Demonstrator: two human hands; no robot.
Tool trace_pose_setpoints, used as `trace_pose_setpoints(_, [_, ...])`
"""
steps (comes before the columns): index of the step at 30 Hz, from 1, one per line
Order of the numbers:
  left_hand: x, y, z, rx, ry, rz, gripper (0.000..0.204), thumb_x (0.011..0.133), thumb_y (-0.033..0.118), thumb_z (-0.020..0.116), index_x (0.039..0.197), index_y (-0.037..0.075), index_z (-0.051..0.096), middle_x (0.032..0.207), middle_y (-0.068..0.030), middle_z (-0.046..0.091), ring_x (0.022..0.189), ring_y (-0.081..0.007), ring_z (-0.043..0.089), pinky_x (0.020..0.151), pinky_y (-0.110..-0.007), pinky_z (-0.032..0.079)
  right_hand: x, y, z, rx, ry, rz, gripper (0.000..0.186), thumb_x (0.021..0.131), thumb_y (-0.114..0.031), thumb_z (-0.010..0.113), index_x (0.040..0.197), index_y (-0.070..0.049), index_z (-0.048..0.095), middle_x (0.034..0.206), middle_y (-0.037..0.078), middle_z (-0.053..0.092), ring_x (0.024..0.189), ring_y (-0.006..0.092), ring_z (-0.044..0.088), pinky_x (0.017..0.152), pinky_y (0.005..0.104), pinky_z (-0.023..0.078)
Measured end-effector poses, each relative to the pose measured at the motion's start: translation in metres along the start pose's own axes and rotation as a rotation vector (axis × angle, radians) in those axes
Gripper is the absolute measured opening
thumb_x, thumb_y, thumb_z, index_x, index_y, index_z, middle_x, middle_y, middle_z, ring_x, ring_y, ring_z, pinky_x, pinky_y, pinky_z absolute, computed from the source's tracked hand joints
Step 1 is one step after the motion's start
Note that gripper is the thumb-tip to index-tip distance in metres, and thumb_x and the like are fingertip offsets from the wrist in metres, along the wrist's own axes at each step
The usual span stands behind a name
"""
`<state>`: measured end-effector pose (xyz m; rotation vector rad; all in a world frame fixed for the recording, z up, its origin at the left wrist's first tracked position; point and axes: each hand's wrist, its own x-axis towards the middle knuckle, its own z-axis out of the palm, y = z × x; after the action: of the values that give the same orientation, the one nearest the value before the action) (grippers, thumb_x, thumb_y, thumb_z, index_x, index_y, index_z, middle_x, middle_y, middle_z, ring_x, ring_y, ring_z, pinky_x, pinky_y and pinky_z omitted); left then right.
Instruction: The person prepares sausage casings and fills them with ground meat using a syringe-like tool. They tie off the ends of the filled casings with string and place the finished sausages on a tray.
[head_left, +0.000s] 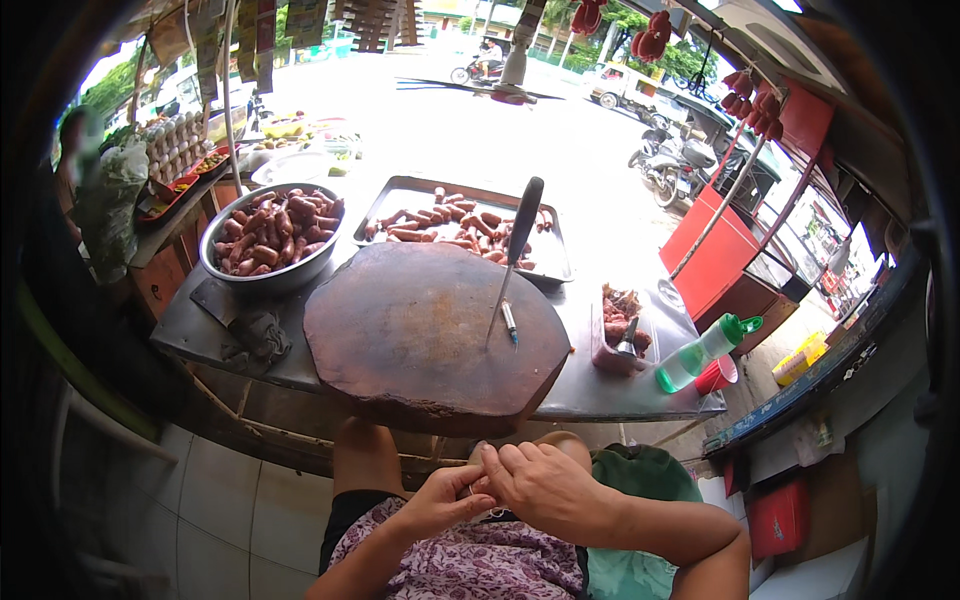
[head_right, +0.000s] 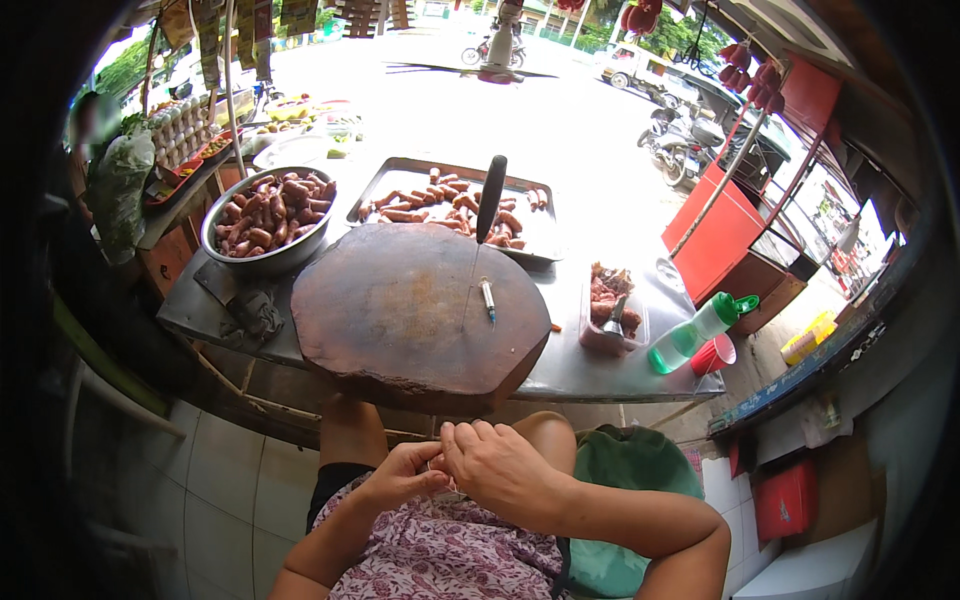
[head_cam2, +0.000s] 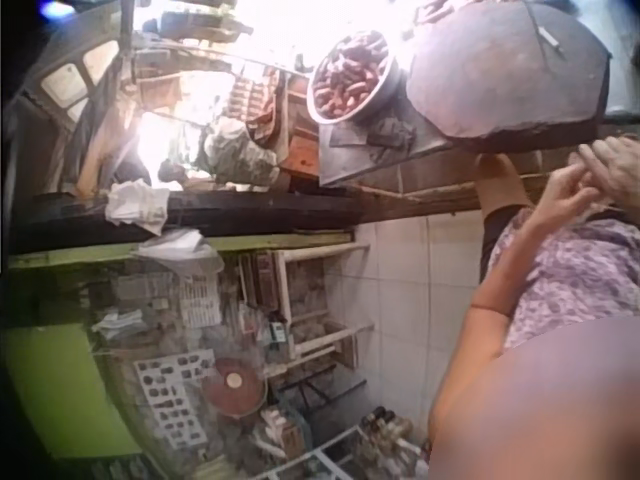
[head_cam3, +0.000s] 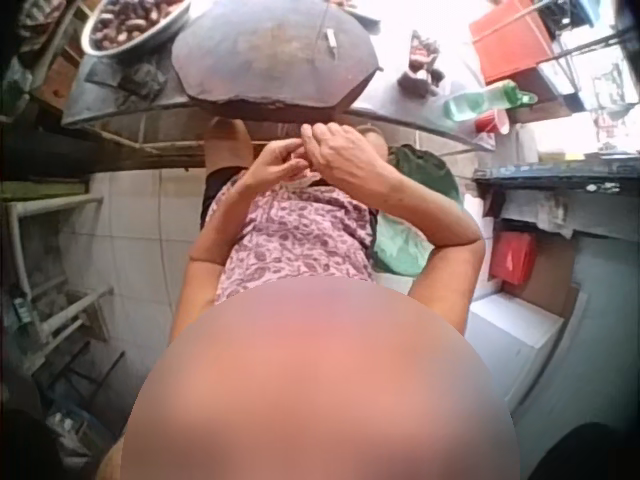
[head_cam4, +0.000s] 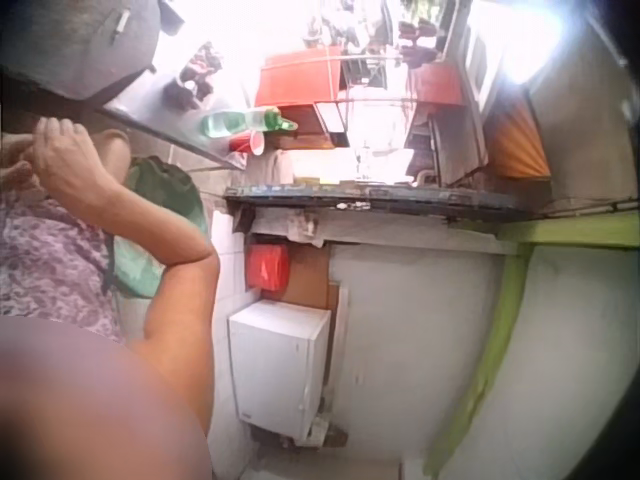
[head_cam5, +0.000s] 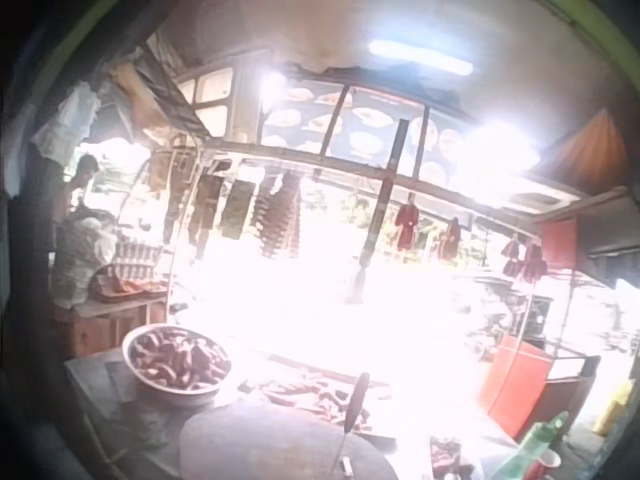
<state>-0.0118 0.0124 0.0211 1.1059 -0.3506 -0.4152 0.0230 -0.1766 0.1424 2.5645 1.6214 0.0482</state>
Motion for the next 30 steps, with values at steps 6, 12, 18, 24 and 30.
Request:
trace_pose_setpoints(6, [0.000, -0.003, 0.005, 0.359, 0.047, -0.056, 0.022, 0.094, 0.021, 0.071, 0.093, 0.000, 0.063, 0.071, 0.0030, 0.052, 0.068, -0.0047, 0.045, 0.060, -0.024, 0.041, -0.010, 0.002, 0.033, 0.049, -0.069, 0.004, 0.015, 0.084, -0.015, 0.058, 0.090, -0.001, 0.058, 0.092, 0.010, 0.061, 0.084, 0.0245, 0.063, 0.072, 0.0334, 0.050])
trace_pose_setpoints(12, [-0.006, -0.001, 0.015, 0.671, -0.047, 0.104, 0.025, 0.089, 0.026, 0.075, 0.096, 0.004, 0.065, 0.076, -0.0097, 0.064, 0.067, -0.0193, 0.060, 0.064, -0.030, 0.048, -0.031, 0.022, 0.047, 0.760, -0.401, -0.001, 0.027, 0.102, -0.025, 0.052, 0.093, -0.001, 0.060, 0.080, 0.009, 0.063, 0.074, 0.0210, 0.066, 0.067, 0.0329, 0.051])
trace_pose_setpoints(18, [-0.009, 0.012, 0.028, 1.011, 0.067, 0.321, 0.026, 0.085, 0.021, 0.077, 0.097, 0.002, 0.064, 0.077, -0.0129, 0.064, 0.072, -0.0317, 0.064, 0.072, -0.035, 0.052, -0.036, 0.014, 0.065, 1.542, -0.340, 0.284, 0.038, 0.107, -0.034, 0.048, 0.091, -0.001, 0.060, 0.074, 0.004, 0.058, 0.069, 0.0117, 0.057, 0.063, 0.0300, 0.047])
trace_pose_setpoints(24, [0.003, 0.008, 0.035, 0.890, 0.049, -0.167, 0.024, 0.095, 0.023, 0.065, 0.097, 0.001, 0.059, 0.081, -0.0203, 0.064, 0.078, -0.0388, 0.063, 0.070, -0.043, 0.049, -0.030, -0.013, 0.086, 0.979, -0.004, 0.353, 0.028, 0.097, -0.024, 0.057, 0.082, 0.000, 0.060, 0.076, 0.021, 0.064, 0.075, 0.0429, 0.062, 0.066, 0.0498, 0.047])
trace_pose_setpoints(30, [-0.005, -0.003, 0.028, 0.902, -0.164, -0.216, 0.027, 0.101, 0.028, 0.057, 0.098, 0.001, 0.059, 0.085, -0.0187, 0.065, 0.077, -0.0356, 0.066, 0.068, -0.041, 0.050, -0.045, 0.006, 0.078, 1.223, -0.283, 0.300, 0.026, 0.096, -0.022, 0.060, 0.084, 0.002, 0.061, 0.072, 0.020, 0.062, 0.070, 0.0379, 0.062, 0.067, 0.0444, 0.049])
